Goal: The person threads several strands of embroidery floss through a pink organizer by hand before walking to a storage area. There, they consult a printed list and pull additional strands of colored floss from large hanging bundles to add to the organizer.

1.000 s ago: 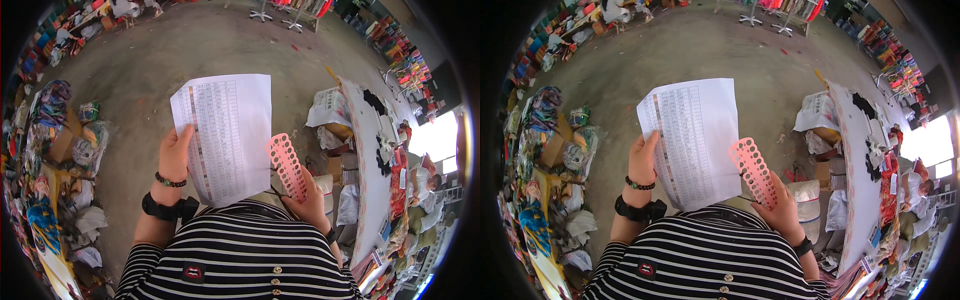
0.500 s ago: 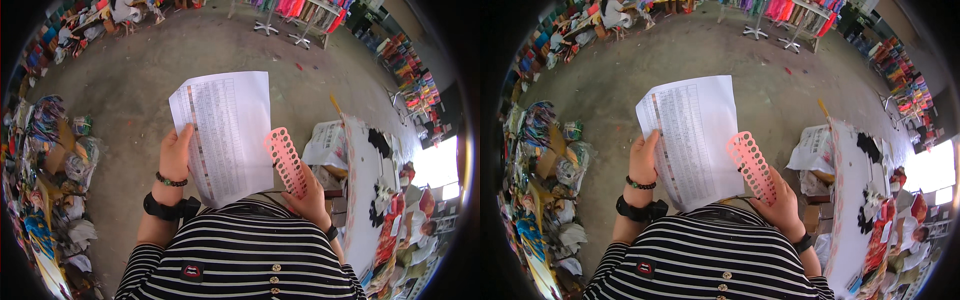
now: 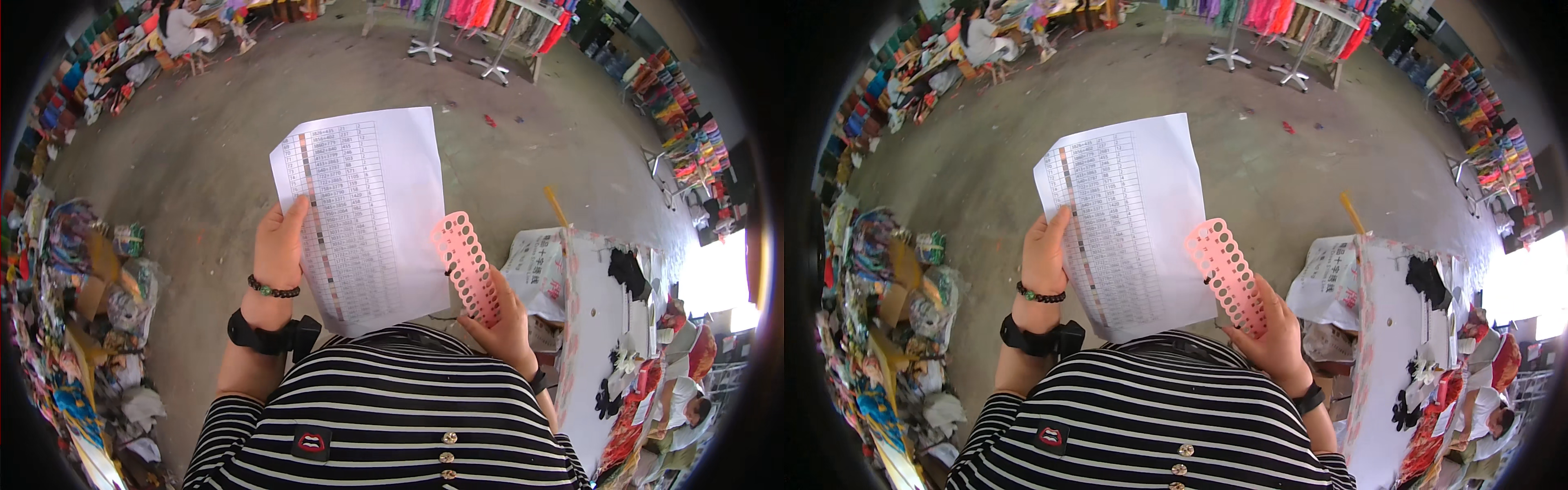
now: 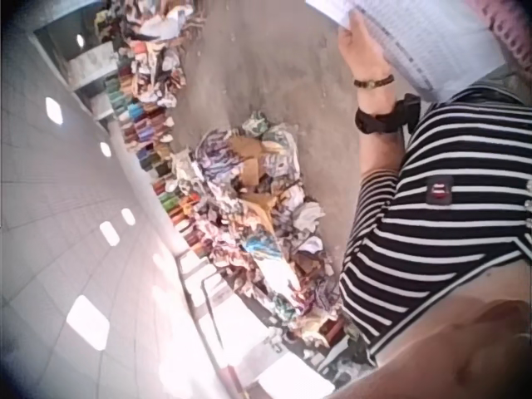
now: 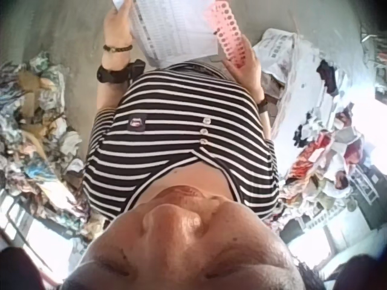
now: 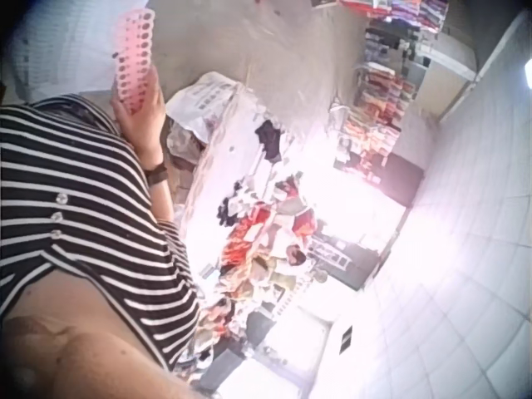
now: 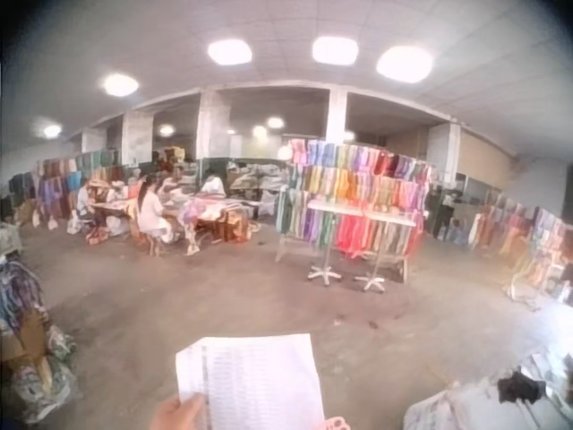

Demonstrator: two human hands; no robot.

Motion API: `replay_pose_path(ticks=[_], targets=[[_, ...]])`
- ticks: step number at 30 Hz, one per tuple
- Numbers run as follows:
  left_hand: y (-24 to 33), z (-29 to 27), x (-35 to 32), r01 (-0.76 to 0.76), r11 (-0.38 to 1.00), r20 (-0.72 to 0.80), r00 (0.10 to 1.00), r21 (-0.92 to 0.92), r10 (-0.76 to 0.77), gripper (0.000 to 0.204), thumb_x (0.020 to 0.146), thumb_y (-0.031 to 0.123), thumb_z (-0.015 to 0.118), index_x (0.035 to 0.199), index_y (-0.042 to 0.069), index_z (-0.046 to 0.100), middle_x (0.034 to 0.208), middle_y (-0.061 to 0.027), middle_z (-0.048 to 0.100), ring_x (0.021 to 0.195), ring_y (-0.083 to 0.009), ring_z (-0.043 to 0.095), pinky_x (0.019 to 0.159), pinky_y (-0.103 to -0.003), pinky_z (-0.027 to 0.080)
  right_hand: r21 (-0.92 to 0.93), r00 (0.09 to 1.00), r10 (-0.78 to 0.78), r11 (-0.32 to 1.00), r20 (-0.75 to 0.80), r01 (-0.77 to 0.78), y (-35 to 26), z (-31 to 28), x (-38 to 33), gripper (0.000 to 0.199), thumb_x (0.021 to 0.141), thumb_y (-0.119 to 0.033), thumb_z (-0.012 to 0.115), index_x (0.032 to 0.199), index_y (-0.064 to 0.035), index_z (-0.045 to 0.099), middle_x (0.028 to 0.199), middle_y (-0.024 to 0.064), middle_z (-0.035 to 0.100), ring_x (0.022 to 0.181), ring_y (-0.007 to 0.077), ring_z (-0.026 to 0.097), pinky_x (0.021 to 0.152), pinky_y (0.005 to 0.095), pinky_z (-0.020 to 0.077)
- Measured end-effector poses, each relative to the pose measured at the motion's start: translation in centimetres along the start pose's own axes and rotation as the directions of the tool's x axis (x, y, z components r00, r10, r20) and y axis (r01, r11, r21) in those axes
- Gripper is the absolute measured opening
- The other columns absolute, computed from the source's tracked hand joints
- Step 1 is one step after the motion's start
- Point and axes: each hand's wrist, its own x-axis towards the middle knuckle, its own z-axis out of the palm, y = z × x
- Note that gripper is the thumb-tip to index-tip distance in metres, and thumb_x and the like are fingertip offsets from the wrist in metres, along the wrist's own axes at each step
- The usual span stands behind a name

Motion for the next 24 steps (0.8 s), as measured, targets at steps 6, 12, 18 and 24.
replay_pose_path(ticks=[6, 12, 18, 24], targets=[[-1.7, 5.2, 16.2, 0.021, 1.0, 0.077, 0.997, -0.016, -0.02, 0.029, 0.097, 0.017, 0.055, 0.113, -0.006, 0.06, 0.107, -0.0104, 0.067, 0.09, -0.0134, 0.063, 0.078, -0.027, 0.049, -0.036, 0.997, 0.006, 0.999, -0.079, -0.009, 5.2, -0.9, 13.5, 0.082, 0.068, -0.025, 0.082, 0.136, 0.0007, 0.043, 0.115, 0.0233, 0.06, 0.104, 0.0376, 0.061, 0.088, 0.0423, 0.0495], [-2.4, 11.7, 32.1, 0.07, 0.998, 0.078, 0.994, 0.01, -0.07, 0.03, 0.097, 0.019, 0.056, 0.112, -0.006, 0.06, 0.104, -0.01, 0.067, 0.087, -0.0125, 0.063, 0.077, -0.026, 0.048, -0.13, 0.988, 0.067, 0.988, -0.14, -0.085, 8.5, -2.5, 26.5, 0.08, 0.068, -0.022, 0.081, 0.135, -0.0003, 0.044, 0.111, 0.0216, 0.06, 0.098, 0.0367, 0.061, 0.084, 0.0433, 0.0497], [-6.9, 18.8, 44.5, 0.02, 0.985, 0.14, 0.989, 0.171, -0.044, 0.031, 0.097, 0.022, 0.057, 0.109, -0.007, 0.061, 0.1, -0.0085, 0.068, 0.085, -0.0106, 0.06, 0.074, -0.026, 0.048, -0.129, 0.963, 0.163, 0.972, -0.216, -0.194, 15.6, -5.2, 35.8, 0.076, 0.068, -0.018, 0.079, 0.135, -0.0021, 0.045, 0.111, 0.0199, 0.061, 0.096, 0.0356, 0.061, 0.083, 0.043, 0.0501], [-12.7, 27.8, 56.3, -0.168, 0.8, 0.138, 0.985, 0.577, 0.107, 0.033, 0.094, 0.025, 0.058, 0.098, -0.007, 0.063, 0.085, -0.0114, 0.069, 0.076, -0.0116, 0.061, 0.067, -0.03, 0.048, -0.135, 0.945, 0.265, 0.947, -0.192, -0.293, 26.3, -9.4, 45.7, 0.081, 0.067, -0.017, 0.079, 0.137, -0.0018, 0.043, 0.116, 0.0204, 0.06, 0.104, 0.0359, 0.059, 0.088, 0.0421, 0.0483]])
